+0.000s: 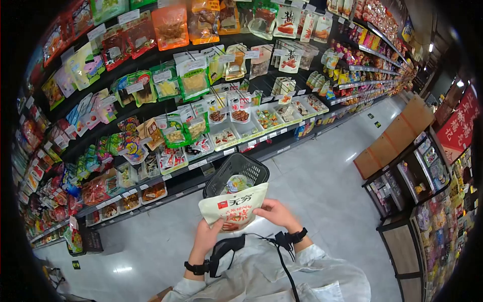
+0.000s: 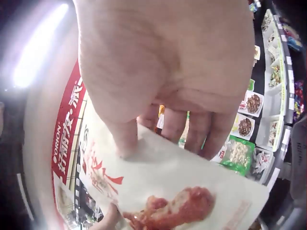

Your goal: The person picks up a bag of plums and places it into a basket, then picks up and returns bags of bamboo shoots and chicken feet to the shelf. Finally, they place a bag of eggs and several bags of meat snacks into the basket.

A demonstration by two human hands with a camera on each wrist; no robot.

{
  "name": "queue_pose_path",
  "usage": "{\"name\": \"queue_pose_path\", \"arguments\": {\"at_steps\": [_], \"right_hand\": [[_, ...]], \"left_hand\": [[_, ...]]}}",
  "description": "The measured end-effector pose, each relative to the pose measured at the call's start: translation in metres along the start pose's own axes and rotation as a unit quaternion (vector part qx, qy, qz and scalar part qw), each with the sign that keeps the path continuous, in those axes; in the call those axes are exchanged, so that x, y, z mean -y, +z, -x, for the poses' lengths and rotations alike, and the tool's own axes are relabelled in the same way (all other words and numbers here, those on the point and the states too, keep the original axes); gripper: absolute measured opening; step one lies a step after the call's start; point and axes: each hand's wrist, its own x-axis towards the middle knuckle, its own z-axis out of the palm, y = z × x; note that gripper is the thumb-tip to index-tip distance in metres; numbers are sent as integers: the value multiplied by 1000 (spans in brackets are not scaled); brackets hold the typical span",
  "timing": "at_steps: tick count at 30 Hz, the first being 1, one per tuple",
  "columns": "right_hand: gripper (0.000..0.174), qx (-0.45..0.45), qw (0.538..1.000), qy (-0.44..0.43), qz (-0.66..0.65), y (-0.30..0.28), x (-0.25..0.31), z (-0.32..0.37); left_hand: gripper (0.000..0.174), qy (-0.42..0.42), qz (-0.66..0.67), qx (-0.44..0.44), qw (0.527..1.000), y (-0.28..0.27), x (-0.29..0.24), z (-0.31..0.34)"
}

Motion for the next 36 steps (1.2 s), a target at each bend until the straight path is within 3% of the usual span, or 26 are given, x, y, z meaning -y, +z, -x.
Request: {"name": "queue_pose_path", "arguments": {"at_steps": [1,6,11,18,36], "right_hand": [[27,-19,1000,-17,8,11,2,7],[27,-72,997,-11,-7,39,-9,41],[27,-148,989,-7,-1,40,4,83],[28,-141,989,-6,-36,11,-8,111],[31,-244,959,-82,-121,-232,-29,229]], "left_hand": [[34,4,12,-4,1000,-2,4,9],[32,-2,78,12,997,5,21,36],[34,-10,95,85,992,25,22,43],[35,13,60,100,993,63,20,40],[33,1,-31,204,979,338,6,-45]]}}
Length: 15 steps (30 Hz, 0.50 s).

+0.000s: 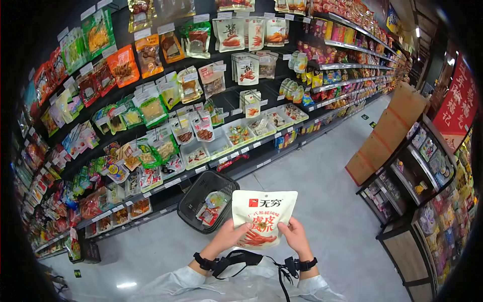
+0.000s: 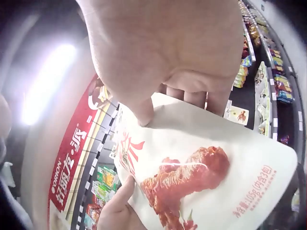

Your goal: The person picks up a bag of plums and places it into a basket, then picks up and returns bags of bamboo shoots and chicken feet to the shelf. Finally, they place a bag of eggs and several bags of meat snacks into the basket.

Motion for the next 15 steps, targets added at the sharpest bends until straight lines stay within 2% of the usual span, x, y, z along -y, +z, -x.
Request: {"name": "queue_pose_path", "arguments": {"at_steps": [5,11,14,15], "right_hand": [[30,-22,999,-26,-7,-40,10,-40],[29,-55,997,-60,21,-83,28,-125],[29,-62,995,-78,3,-97,52,-185],[29,-67,994,-82,5,-100,57,-206]], "left_hand": [[39,4,-1,33,999,20,-14,-54],[50,-1,27,57,998,14,-6,-141],[56,-56,53,121,990,4,-13,-196],[55,3,-4,123,992,0,-7,-220]]}}
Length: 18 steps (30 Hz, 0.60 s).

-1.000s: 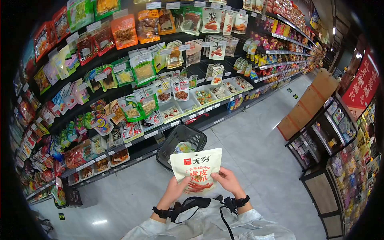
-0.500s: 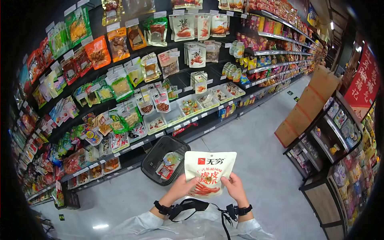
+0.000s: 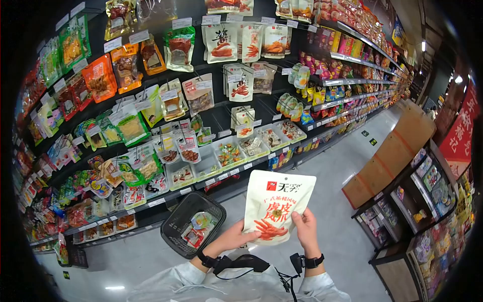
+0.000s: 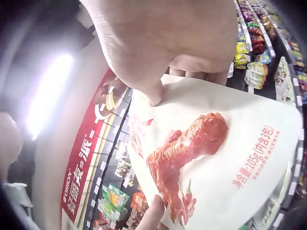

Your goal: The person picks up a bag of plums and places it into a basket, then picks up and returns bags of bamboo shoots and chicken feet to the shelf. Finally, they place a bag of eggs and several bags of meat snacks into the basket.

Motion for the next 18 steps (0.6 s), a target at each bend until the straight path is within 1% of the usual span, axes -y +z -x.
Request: {"name": "queue_pose_path", "arguments": {"at_steps": [1,3,4,7,8,9,11,13,15,16,18], "right_hand": [[30,-5,1000,-6,4,0,4,-24],[30,-11,1000,-17,11,2,14,-72],[30,-11,1000,-21,15,2,18,-96],[31,8,999,-37,20,8,28,-163],[30,15,999,-48,21,12,33,-184],[30,21,998,-58,23,15,37,-205],[41,42,996,-65,37,19,43,-245],[53,60,994,-83,27,25,45,-289],[67,68,990,-123,27,33,50,-331],[74,70,987,-142,26,39,52,-350],[83,95,975,-198,17,49,63,-393]], "left_hand": [[55,11,-6,5,1000,-8,-2,-19],[54,33,-17,13,999,-25,-26,-55],[52,34,-47,-4,998,-35,-32,-74],[52,86,-9,-13,996,-70,-44,-125],[52,100,13,-32,994,-78,-51,-141],[52,103,-13,-50,993,-89,-60,-153],[54,107,-64,-85,989,-109,-76,-178],[53,131,-35,-105,985,-125,-83,-208],[51,145,-20,-113,983,-145,-100,-235],[51,151,-53,-125,979,-154,-112,-245],[51,163,-91,-156,970,-173,-124,-279]]}}
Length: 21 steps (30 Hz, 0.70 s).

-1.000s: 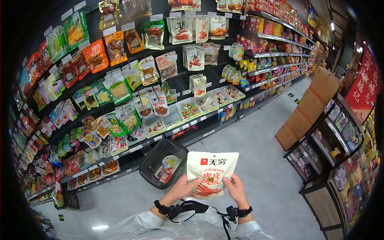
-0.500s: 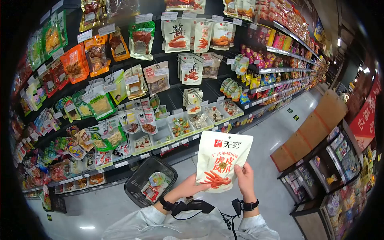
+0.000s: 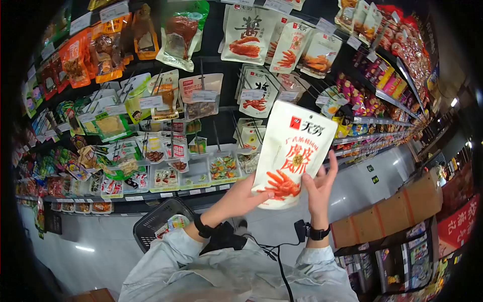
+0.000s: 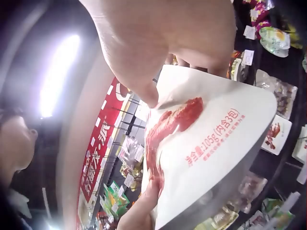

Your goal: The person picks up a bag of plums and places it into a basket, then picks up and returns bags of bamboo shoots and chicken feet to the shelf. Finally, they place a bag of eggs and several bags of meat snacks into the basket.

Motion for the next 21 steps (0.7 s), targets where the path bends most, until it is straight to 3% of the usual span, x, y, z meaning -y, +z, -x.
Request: {"name": "queue_pose_path", "arguments": {"at_steps": [5,9,11,21], "right_hand": [[80,52,992,-92,72,-28,-36,-113],[76,59,990,-120,44,-39,-48,-198],[76,61,990,-125,24,-43,-55,-232],[70,53,985,-157,39,-42,-83,-318]], "left_hand": [[47,46,-75,-72,993,-17,-5,-105],[47,27,-45,-117,992,-22,-20,-181],[51,61,-58,-145,986,-24,-15,-213],[55,108,-149,-166,969,-50,-4,-294]]}}
